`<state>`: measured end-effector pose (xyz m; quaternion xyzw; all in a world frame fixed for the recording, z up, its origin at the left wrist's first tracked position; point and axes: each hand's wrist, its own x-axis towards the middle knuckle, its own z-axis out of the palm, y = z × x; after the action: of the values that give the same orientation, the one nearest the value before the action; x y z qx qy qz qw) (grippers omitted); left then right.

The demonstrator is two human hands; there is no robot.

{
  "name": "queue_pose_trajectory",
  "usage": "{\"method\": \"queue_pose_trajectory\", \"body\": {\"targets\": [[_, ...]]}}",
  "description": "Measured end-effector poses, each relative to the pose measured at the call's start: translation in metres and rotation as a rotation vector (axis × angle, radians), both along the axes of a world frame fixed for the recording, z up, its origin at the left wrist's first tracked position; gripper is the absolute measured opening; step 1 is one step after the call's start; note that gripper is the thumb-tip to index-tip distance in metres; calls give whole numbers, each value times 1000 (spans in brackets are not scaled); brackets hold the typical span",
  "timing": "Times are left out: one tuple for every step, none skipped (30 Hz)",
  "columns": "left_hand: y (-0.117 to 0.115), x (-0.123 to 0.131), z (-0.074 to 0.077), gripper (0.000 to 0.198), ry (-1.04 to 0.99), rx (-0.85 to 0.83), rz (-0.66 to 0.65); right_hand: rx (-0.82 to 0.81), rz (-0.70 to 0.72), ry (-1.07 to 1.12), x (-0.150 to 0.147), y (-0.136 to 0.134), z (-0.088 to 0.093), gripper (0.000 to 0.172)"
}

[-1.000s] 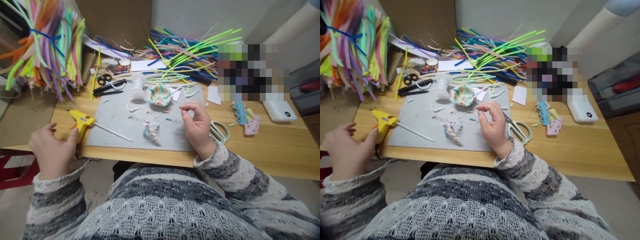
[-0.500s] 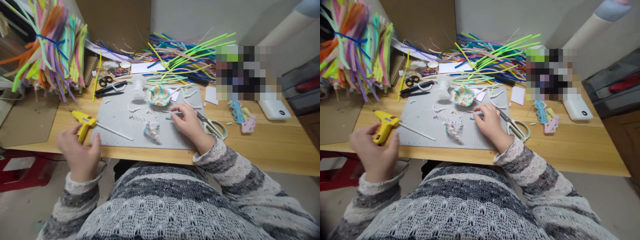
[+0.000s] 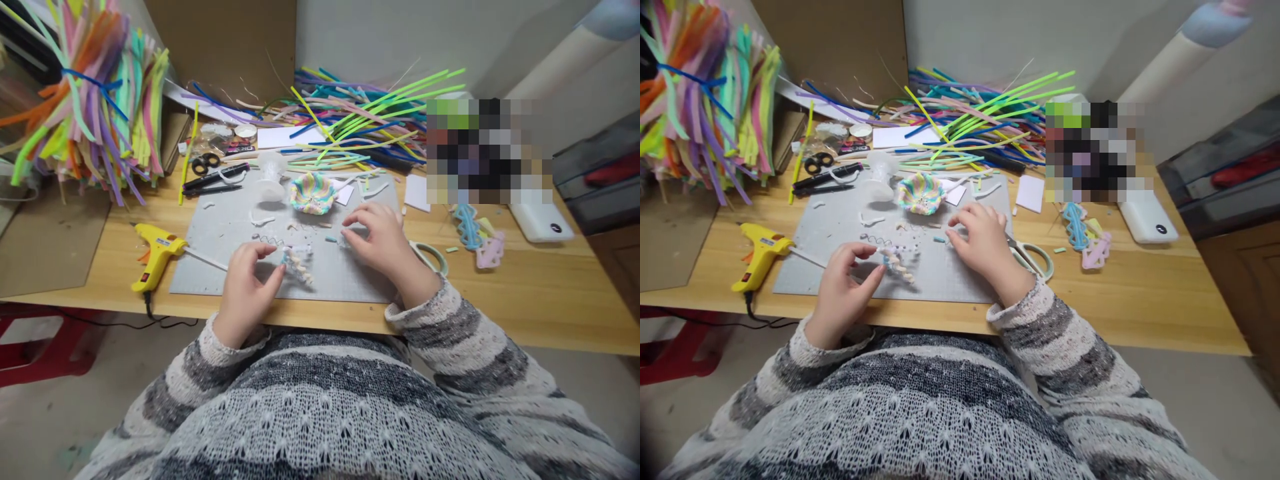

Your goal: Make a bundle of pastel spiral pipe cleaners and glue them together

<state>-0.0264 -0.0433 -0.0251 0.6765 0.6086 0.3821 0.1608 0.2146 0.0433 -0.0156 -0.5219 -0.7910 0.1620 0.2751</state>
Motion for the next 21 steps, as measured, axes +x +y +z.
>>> {"method": "queue_pose_trajectory", "body": {"targets": [[0, 0, -1, 24, -2, -2, -5, -64, 18, -25, 2, 2, -1, 8], [0, 0, -1, 24, -2, -7, -11, -123, 46, -39, 2, 4, -3, 8], [0, 1, -1, 24, -2, -13, -16, -168, 71, -53, 2, 5, -4, 9], [1, 1, -1, 25, -2, -15, -20, -190, 82, -72, 1, 5, -6, 10], [1, 1, 0, 25, -8, -13, -19, -190, 82, -97, -1, 4, -7, 12], [2, 1, 2, 26, -22, -10, -15, -173, 73, -130, -3, 2, -8, 12], [2, 1, 3, 27, -47, -12, -9, -149, 63, -163, -4, 0, -9, 12], [3, 1, 4, 27, -83, -22, -2, -126, 57, -187, -6, -1, -10, 10], [4, 1, 6, 26, -127, -34, 5, -106, 55, -199, -7, -2, -11, 8], [5, 1, 7, 25, -172, -50, 10, -94, 57, -201, -7, -3, -11, 7], [6, 2, 8, 24, -212, -64, 11, -89, 63, -197, -7, -4, -11, 6], [6, 2, 9, 22, -244, -70, 8, -89, 68, -188, -7, -4, -12, 6], [7, 3, 10, 21, -265, -68, 3, -96, 71, -172, -7, -4, -11, 6], [8, 4, 10, 20, -276, -59, -1, -107, 75, -149, -7, -4, -11, 7], [8, 4, 11, 19, -279, -48, -3, -119, 80, -113, -7, -4, -9, 8], [9, 5, 12, 19, -276, -37, -4, -131, 90, -60, -7, -5, -8, 8], [10, 6, 12, 19, -269, -27, -6, -141, 108, 8, -8, -7, -6, 8], [11, 6, 12, 18, -260, -21, -10, -147, 130, 91, -9, -8, -4, 8], [12, 7, 13, 18, -253, -15, -14, -147, 162, 181, -11, -11, -2, 8], [12, 7, 13, 17, -247, -11, -19, -152, 193, 263, -12, -13, 0, 9], [13, 7, 13, 16, -243, -9, -22, -153, 209, 331, -14, -16, 2, 10]]}}
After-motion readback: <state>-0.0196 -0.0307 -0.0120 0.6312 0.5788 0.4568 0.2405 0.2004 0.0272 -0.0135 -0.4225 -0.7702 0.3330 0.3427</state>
